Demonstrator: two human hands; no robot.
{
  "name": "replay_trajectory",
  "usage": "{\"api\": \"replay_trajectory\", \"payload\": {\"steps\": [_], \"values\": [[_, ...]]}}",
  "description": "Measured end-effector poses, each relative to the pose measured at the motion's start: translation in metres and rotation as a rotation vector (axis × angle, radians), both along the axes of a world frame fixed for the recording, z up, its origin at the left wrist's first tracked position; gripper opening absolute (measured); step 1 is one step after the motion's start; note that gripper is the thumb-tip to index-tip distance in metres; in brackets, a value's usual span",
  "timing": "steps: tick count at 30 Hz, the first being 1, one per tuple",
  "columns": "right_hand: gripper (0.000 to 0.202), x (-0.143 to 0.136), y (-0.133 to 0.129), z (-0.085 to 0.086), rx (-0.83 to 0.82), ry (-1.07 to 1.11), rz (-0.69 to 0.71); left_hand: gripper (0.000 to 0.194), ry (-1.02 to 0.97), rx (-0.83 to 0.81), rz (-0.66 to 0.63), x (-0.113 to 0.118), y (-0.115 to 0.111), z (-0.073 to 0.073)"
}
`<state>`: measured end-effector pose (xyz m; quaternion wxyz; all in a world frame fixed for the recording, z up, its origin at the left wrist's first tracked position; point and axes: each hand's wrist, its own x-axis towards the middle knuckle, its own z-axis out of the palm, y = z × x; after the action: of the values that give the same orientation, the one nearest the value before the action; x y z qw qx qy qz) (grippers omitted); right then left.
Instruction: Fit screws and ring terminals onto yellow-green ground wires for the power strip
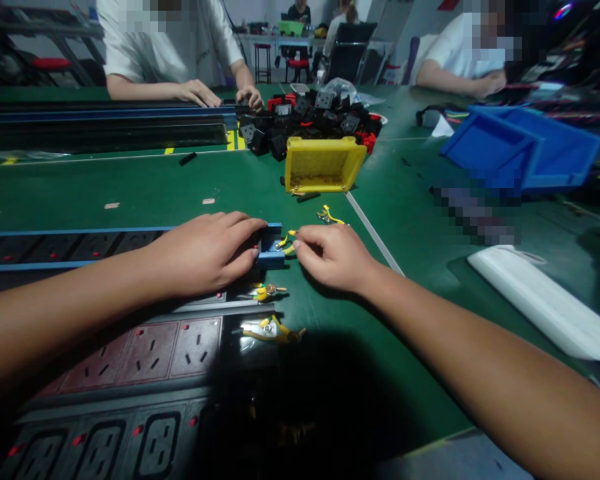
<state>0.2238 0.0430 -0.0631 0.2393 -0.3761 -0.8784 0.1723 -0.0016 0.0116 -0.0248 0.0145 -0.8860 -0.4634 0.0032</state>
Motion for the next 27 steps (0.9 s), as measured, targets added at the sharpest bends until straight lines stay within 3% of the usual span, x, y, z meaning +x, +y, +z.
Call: {"api": "replay_trajectory", "payload": {"steps": [3,6,11,14,19,27], "values": [[0.031,0.008,0.012,0.0,0.057,0.072,-0.135,0.047,-0.017,-0.008,-0.014,-0.002,0.0,-0.002],[0.015,0.016,0.028,-0.004,0.054,0.057,-0.299,0.048,-0.017,-0.014,-0.024,-0.003,0.0,-0.002],[0.007,0.024,0.041,-0.012,0.035,-0.098,-0.393,0.048,-0.026,-0.019,-0.028,-0.004,0.002,-0.003],[0.019,0.026,0.042,-0.012,0.046,-0.189,-0.34,0.048,-0.036,-0.022,-0.035,-0.004,0.003,-0.004],[0.035,0.022,0.041,-0.012,0.127,-0.319,-0.081,0.048,-0.049,-0.029,-0.031,-0.005,0.003,-0.005],[0.024,0.015,0.035,-0.012,0.11,-0.367,-0.091,0.048,-0.064,-0.036,-0.028,-0.006,0.005,-0.006]]}}
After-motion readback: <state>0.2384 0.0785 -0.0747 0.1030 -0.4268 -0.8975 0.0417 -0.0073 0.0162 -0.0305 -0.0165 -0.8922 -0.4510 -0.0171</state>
